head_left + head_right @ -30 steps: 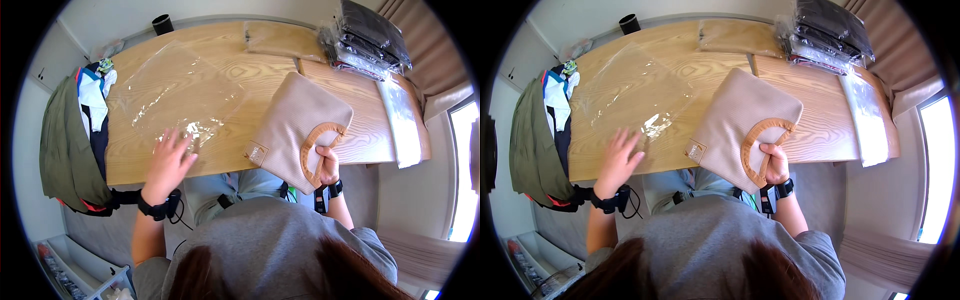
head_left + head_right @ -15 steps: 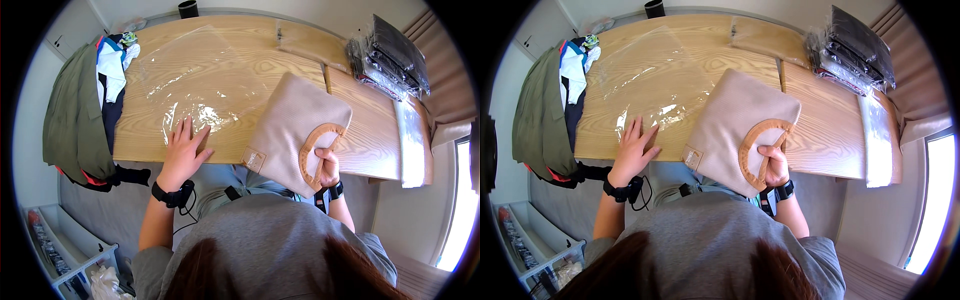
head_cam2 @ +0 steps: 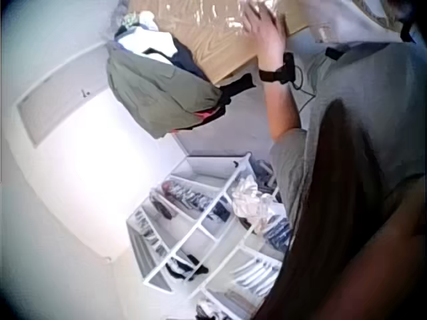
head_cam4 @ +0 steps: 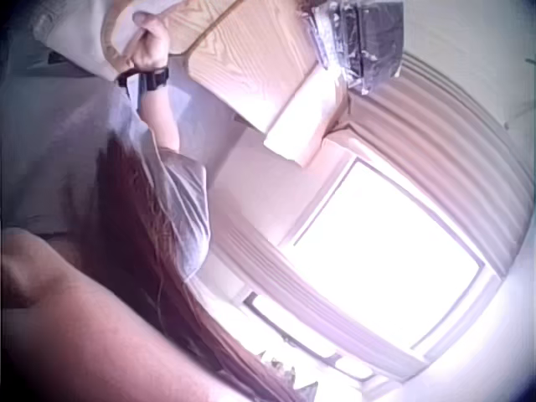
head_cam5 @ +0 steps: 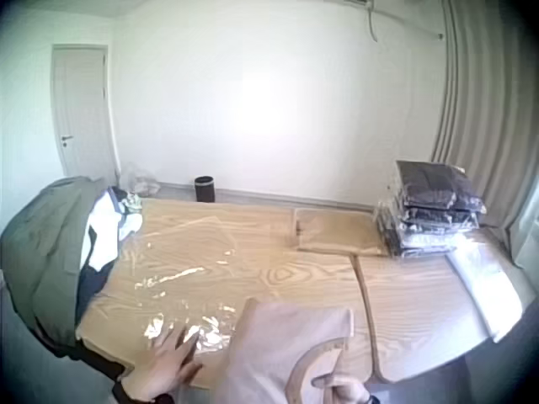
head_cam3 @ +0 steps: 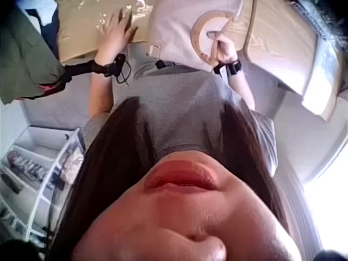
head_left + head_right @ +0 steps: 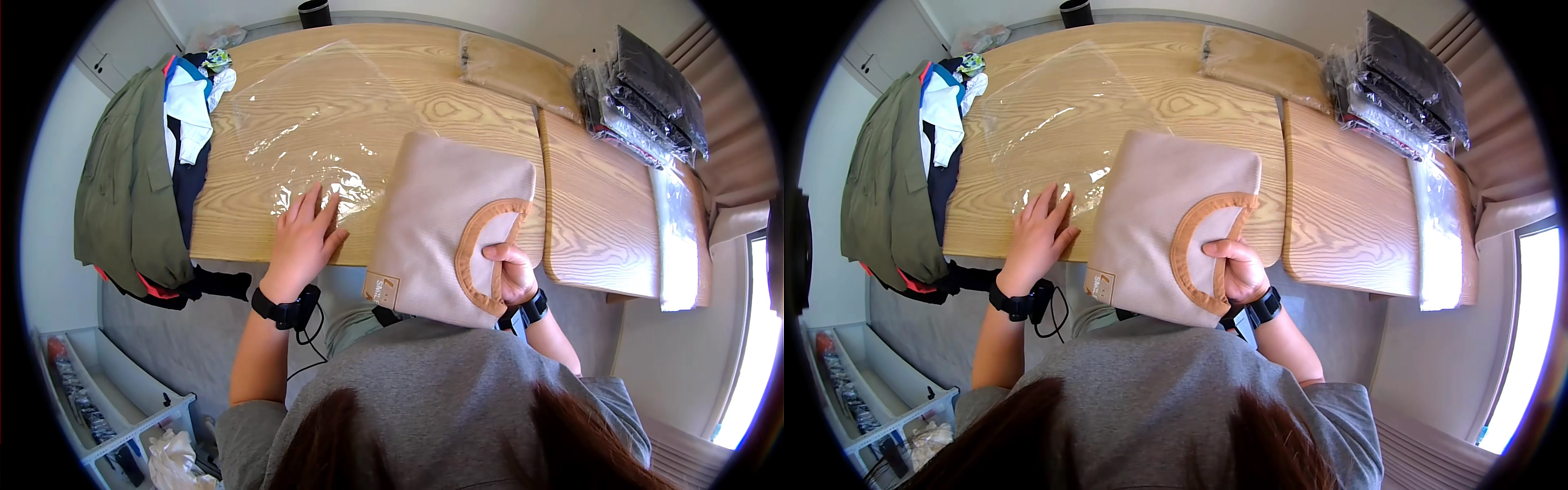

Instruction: Folding items of clothing and placing them into clear plastic bags on a table.

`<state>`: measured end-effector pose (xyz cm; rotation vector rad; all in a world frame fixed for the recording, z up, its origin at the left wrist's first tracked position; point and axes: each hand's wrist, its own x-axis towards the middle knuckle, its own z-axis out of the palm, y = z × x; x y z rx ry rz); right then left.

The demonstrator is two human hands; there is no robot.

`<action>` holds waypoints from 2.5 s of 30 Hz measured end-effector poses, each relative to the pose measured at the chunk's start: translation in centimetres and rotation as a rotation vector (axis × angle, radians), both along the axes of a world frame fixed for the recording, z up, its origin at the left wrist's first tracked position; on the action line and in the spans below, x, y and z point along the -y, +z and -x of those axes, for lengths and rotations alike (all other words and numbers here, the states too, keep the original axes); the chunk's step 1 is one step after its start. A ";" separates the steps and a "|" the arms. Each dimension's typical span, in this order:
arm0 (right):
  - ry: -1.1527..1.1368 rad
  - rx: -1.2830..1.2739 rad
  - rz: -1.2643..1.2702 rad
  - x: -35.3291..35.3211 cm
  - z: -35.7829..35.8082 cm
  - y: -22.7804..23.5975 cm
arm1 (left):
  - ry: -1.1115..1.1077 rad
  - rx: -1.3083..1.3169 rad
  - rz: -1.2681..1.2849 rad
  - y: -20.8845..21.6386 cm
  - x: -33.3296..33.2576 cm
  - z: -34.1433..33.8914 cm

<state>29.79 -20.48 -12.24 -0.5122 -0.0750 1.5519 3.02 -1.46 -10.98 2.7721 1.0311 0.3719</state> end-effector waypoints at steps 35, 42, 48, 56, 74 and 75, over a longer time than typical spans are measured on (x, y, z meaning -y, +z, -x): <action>0.156 -0.050 0.065 -6.6 1.1 -1.1 | -0.144 0.305 -0.062 1.0 0.8 -1.8; 0.013 -0.104 0.015 -9.8 3.7 0.3 | -0.152 0.291 -0.001 1.4 1.4 -1.6; 0.107 0.082 0.059 -10.6 4.5 1.2 | -0.061 0.265 -0.280 2.2 2.5 -1.3; 0.195 -0.166 0.132 -12.2 5.2 1.8 | -0.507 0.326 0.013 -0.5 7.6 -4.1; 0.154 -0.214 -0.095 -22.4 11.4 -0.5 | -0.181 0.055 0.034 -0.9 8.1 -2.2; 0.150 -0.192 -0.153 -23.4 11.7 -0.5 | -0.197 0.024 0.067 -0.5 8.2 -1.7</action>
